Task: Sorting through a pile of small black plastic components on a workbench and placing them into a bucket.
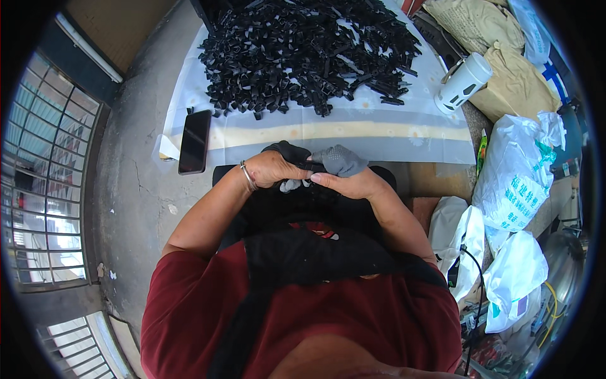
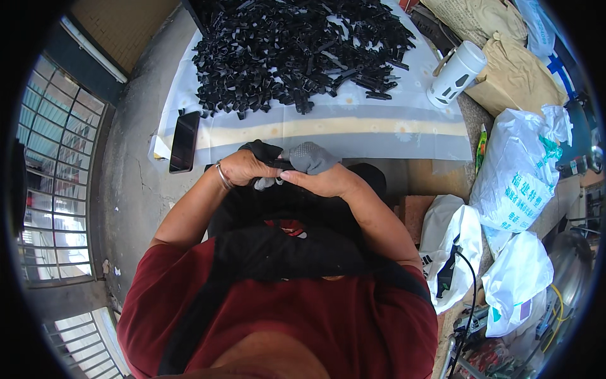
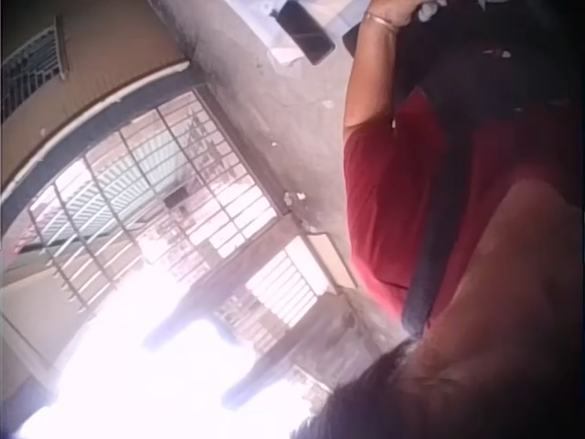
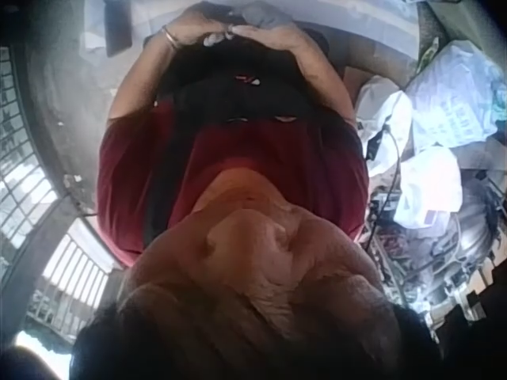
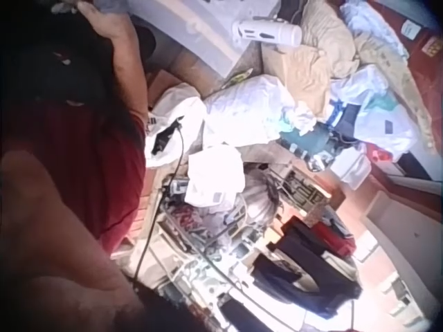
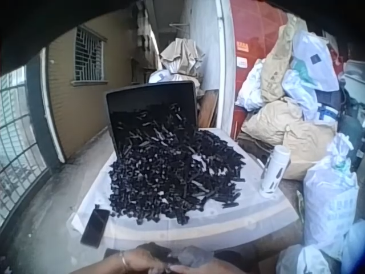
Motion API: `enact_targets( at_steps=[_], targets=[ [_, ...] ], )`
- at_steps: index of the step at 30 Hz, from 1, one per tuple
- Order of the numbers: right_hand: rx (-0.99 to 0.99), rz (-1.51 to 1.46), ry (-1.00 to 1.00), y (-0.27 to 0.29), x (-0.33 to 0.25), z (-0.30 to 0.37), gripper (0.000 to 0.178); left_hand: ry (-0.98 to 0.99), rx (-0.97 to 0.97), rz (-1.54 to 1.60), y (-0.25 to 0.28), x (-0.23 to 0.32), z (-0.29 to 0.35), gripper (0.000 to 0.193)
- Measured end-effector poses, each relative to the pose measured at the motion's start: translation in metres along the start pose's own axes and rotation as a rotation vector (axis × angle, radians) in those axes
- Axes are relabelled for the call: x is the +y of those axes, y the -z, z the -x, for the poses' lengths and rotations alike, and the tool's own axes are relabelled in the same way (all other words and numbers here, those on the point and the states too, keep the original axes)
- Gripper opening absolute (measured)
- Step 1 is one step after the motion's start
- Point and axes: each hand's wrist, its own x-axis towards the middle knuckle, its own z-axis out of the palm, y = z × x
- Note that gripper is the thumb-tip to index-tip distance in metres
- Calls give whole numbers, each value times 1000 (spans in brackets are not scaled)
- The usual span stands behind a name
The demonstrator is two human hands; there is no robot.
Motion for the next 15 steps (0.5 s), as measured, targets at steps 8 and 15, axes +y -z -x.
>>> enact_targets(
  at_steps=[8, 15],
  targets=[
    [314, 439, 156, -20, -6, -13, 23, -73, 634, 68, -27, -47, -12, 44],
    [269, 384, 37, 3, -3, 2, 21, -256, 539, -226, -13, -15, -2, 44]
  ],
)
